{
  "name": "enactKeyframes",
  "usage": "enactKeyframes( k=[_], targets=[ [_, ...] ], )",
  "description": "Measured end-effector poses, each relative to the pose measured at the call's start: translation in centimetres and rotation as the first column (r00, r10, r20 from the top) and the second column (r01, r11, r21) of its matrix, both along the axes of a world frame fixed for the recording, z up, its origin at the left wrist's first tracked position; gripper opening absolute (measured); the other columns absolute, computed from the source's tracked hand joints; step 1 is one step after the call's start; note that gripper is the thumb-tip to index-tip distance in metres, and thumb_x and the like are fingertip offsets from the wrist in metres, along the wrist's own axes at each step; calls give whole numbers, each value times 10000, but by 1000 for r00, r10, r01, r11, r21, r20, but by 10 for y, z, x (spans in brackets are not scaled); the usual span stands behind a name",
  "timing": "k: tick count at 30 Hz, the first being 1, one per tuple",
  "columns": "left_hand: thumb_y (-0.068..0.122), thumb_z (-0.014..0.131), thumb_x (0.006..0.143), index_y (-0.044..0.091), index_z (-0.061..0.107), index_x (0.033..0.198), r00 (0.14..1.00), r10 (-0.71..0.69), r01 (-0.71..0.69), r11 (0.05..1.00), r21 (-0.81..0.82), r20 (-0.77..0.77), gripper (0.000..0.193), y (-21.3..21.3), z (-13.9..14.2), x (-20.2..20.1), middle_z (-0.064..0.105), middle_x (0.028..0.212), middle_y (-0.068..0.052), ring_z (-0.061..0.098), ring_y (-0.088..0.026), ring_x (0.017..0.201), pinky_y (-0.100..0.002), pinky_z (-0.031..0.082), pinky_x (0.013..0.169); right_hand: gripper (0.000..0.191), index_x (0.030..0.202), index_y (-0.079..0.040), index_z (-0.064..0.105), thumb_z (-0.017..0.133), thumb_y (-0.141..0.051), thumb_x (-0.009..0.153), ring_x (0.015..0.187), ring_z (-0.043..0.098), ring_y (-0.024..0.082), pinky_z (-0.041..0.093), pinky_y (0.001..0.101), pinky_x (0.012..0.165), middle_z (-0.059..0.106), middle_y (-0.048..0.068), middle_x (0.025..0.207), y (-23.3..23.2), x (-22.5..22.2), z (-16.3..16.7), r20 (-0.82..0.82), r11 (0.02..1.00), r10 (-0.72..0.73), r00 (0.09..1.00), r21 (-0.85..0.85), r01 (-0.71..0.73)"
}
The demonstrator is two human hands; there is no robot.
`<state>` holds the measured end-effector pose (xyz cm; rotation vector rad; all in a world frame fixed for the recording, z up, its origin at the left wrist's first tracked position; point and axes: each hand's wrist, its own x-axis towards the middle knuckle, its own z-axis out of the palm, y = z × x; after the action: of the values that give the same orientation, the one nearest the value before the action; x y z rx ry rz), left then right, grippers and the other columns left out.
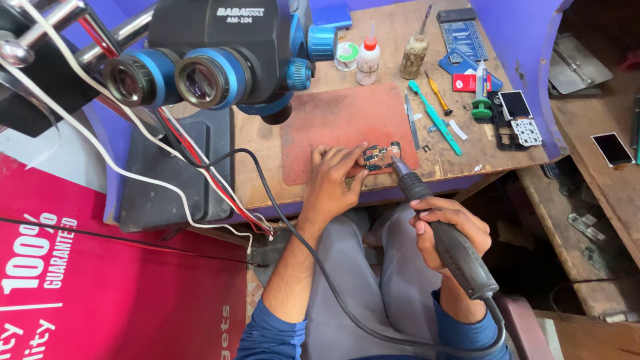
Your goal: The person uses a heat gun and tweezers to manipulate components on a circuit board, then cleans the board using a toothbrush.
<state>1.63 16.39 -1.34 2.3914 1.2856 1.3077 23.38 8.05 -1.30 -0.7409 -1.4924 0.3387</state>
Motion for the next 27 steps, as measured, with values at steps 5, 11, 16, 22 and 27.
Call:
enactKeyframes(
  k=[5, 11, 16, 22, 27],
  targets=[
    [103, 783, 821, 73, 659, 1316, 1000, -1, 1, 1000, 2, 9, 512, 4, -3, -1, 696, 991, -15, 642, -217, 1024, -430, 372, 1046, 111, 922, 54, 637, 700, -31, 887, 764, 738, 190, 612, 265, 718, 738, 210, 987, 2, -1, 0, 20, 999, -34, 999, 2, 34],
    [109, 784, 837, 81, 668, 1302, 1000, 11, -11, 1000, 13, 6, 480, 6, -2, -4, 699, 967, 0, 640, -216, 1018, -432, 371, 1046, 107, 917, 56, 638, 698, -25, 881, 753, 738, 182, 616, 268, 718, 738, 214, 982, 4, -5, 2, 0, 1000, -29, 1000, 7, 29],
    [117, 783, 844, 80, 666, 1306, 1000, 14, -14, 1000, 10, 12, 478, 5, -4, -5, 705, 983, -6, 646, -223, 1026, -436, 374, 1053, 105, 916, 54, 640, 699, -25, 879, 757, 736, 184, 609, 247, 678, 739, 214, 979, 3, -5, 4, 16, 999, -35, 999, 7, 35],
    [126, 785, 856, 49, 640, 1347, 1000, -7, 7, 1000, -8, 26, 517, 11, -16, -5, 707, 999, -18, 652, -226, 1053, -451, 376, 1060, 101, 922, 46, 645, 706, -32, 907, 781, 739, 203, 612, 265, 703, 739, 221, 994, 5, -3, -5, 39, 998, -54, 998, 40, 52],
    [123, 781, 873, 44, 631, 1362, 1000, -14, 14, 1000, -2, 18, 517, 14, -26, -5, 708, 1016, -21, 646, -230, 1064, -453, 371, 1051, 130, 934, 44, 637, 699, -70, 944, 776, 751, 200, 632, 276, 702, 735, 221, 1014, 7, -4, -16, 4, 1000, 5, 1000, 11, -5]
  ],
)
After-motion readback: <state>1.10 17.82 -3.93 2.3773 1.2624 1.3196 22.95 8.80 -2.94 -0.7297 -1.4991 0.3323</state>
